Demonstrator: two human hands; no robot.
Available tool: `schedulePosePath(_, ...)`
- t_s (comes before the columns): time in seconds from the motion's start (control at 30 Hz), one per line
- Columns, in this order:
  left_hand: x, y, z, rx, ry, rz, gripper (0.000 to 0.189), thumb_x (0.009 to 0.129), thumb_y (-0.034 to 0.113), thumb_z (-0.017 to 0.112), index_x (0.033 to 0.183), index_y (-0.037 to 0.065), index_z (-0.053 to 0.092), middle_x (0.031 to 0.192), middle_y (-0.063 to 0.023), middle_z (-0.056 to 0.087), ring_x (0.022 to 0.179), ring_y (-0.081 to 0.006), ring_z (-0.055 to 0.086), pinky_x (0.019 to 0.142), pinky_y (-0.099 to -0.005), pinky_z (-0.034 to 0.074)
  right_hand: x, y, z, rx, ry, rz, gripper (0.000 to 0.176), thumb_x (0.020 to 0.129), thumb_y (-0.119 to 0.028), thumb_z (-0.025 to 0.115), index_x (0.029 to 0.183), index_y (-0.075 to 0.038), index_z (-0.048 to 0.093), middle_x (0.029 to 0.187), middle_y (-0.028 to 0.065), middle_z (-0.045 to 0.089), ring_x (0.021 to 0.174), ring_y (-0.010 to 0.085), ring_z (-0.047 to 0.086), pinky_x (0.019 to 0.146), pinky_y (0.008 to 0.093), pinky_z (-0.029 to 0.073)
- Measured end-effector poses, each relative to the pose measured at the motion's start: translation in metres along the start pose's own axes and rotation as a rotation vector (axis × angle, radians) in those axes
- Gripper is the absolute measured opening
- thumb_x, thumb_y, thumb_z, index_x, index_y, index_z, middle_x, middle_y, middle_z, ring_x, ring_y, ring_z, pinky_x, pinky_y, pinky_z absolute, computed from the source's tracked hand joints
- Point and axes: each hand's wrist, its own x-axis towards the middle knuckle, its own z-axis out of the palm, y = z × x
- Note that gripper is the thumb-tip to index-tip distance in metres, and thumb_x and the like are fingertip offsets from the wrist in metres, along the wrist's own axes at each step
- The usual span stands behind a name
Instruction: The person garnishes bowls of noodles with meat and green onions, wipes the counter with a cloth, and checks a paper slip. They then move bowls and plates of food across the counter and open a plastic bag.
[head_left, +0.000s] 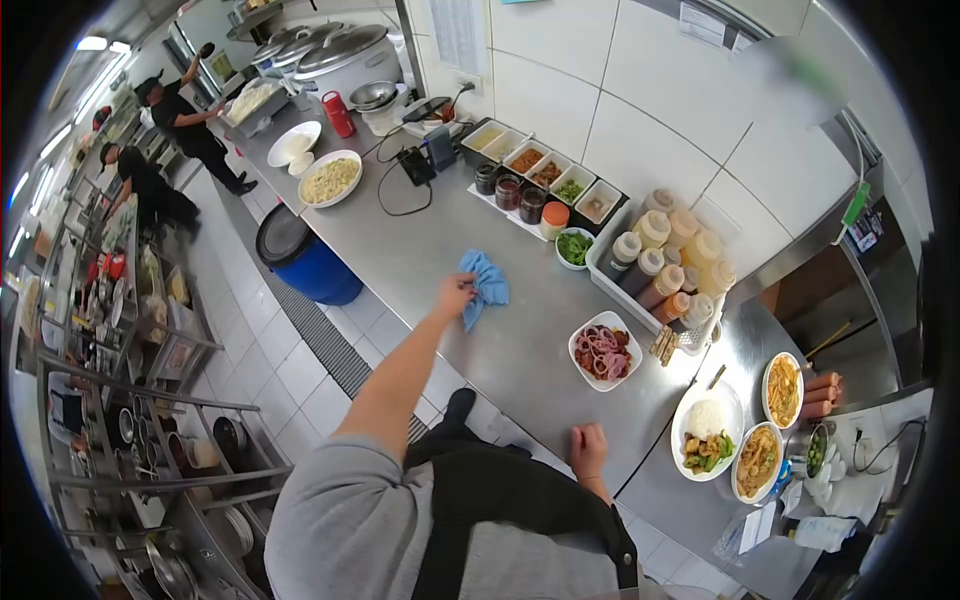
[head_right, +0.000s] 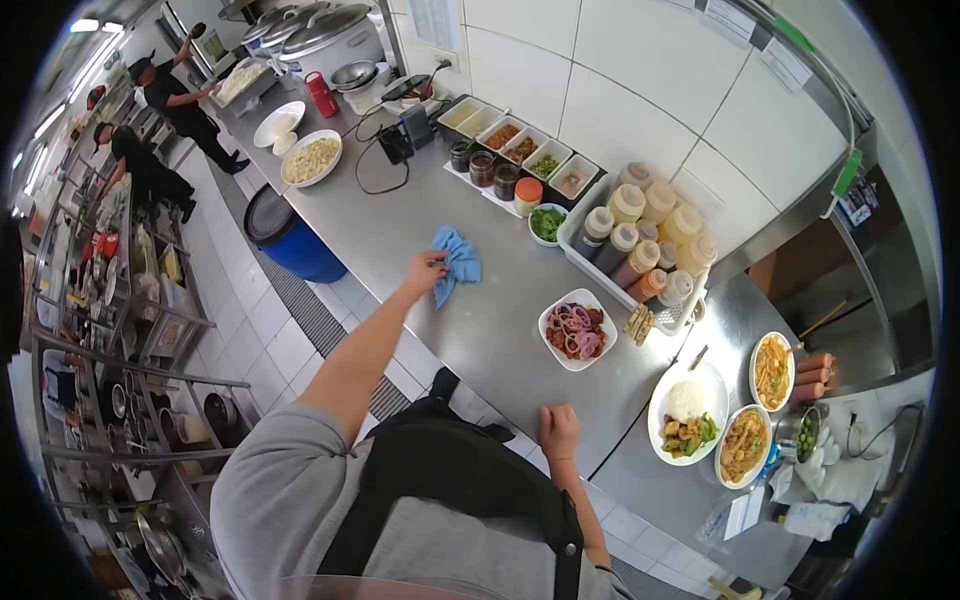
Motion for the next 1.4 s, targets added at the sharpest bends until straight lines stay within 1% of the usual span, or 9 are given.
schedulePosePath(0.03,-0.005,-0.01,-0.013,-0.367,-0.011,-0.114,0.026,0.089,0.002,0.061,0.115,0.001,0.063,0.109,-0.0174,0.064,0.098,-0.0289,0.068,0.075,-0.0351,0.057,0.001,-0.004,-0.004,0.004,-0.043,-0.056,0.014,0.087,-0.011,0.066,0.078,-0.004,0.058,0.076,0.0114,0.054,0.067,0.0294,0.054,0.06,0.04,0.043)
schedulePosePath(0.37,0.0,-0.024,-0.299,-0.3,0.698,0.016,0.024,0.094,0.016,0.066,0.106,-0.004,0.063,0.091,-0.0118,0.067,0.071,-0.0205,0.07,0.061,-0.0295,0.059,0.012,-0.02,0.003,-0.076,-0.173,0.0,0.018,0.084,-0.017,0.071,0.079,-0.008,0.057,0.076,0.0107,0.053,0.071,0.0321,0.052,0.066,0.0425,0.04)
schedulePosePath(0.57,0.138,-0.015,-0.451,-0.114,0.92,0.152,0.027,0.091,0.013,0.069,0.109,-0.006,0.062,0.097,-0.0142,0.067,0.084,-0.0212,0.069,0.071,-0.0288,0.058,0.018,-0.023,0.037,-0.322,-0.063,0.243,0.027,0.089,-0.025,0.065,0.074,-0.005,0.056,0.072,0.0159,0.055,0.068,0.0373,0.053,0.062,0.0453,0.041)
schedulePosePath(0.67,0.261,-0.098,-0.55,-0.094,0.701,0.194,0.035,0.087,0.01,0.071,0.117,-0.006,0.062,0.109,-0.018,0.068,0.099,-0.0242,0.065,0.084,-0.0339,0.054,0.023,-0.019,0.053,-0.435,-0.021,0.617,0.037,0.093,-0.033,0.061,0.071,-0.003,0.057,0.072,0.0202,0.058,0.067,0.0397,0.055,0.061,0.0486,0.042)
schedulePosePath(0.7,0.263,-0.057,-0.536,0.402,0.783,0.033,0.041,0.085,0.015,0.075,0.118,-0.008,0.062,0.115,-0.0189,0.067,0.1,-0.0246,0.065,0.085,-0.0358,0.054,0.023,-0.023,0.058,-0.456,0.006,0.68,0.04,0.094,-0.035,0.059,0.07,-0.002,0.057,0.072,0.0209,0.059,0.068,0.0408,0.056,0.062,0.0494,0.042)
schedulePosePath(0.9,0.377,-0.084,-0.563,0.004,0.673,-0.296,0.106,0.061,0.05,0.09,0.13,-0.017,0.043,0.124,-0.0263,0.058,0.11,-0.0328,0.059,0.09,-0.0496,0.054,0.04,-0.058,0.061,-0.497,0.124,0.892,0.044,0.095,-0.039,0.056,0.075,0.0,0.062,0.075,0.0214,0.063,0.075,0.0426,0.06,0.067,0.0486,0.046)
schedulePosePath(1.13,0.446,-0.065,-0.558,0.194,0.54,-0.296,0.107,0.052,0.053,0.093,0.128,-0.007,0.048,0.123,-0.0268,0.057,0.103,-0.0367,0.062,0.089,-0.047,0.057,0.073,-0.1,0.057,-0.544,0.118,1.014,0.049,0.095,-0.043,0.055,0.074,0.002,0.063,0.077,0.0248,0.062,0.077,0.0435,0.059,0.07,0.05,0.047)
schedulePosePath(1.27,0.452,-0.015,-0.524,0.707,0.809,-0.679,0.108,0.049,0.048,0.094,0.132,0.004,0.041,0.127,-0.0264,0.048,0.113,-0.0427,0.056,0.093,-0.0509,0.055,0.076,-0.114,0.069,-0.564,0.098,1.039,0.049,0.096,-0.041,0.054,0.075,0.003,0.061,0.077,0.0251,0.061,0.076,0.0436,0.058,0.07,0.0486,0.046)
schedulePosePath(1.4,0.463,-0.025,-0.522,0.652,0.862,-0.653,0.094,0.052,0.037,0.091,0.124,0.005,0.04,0.127,-0.0275,0.047,0.117,-0.044,0.054,0.094,-0.0532,0.053,0.065,-0.126,0.078,-0.531,0.129,1.099,0.048,0.095,-0.04,0.056,0.075,0.003,0.061,0.077,0.0249,0.061,0.075,0.0439,0.058,0.07,0.0488,0.046)
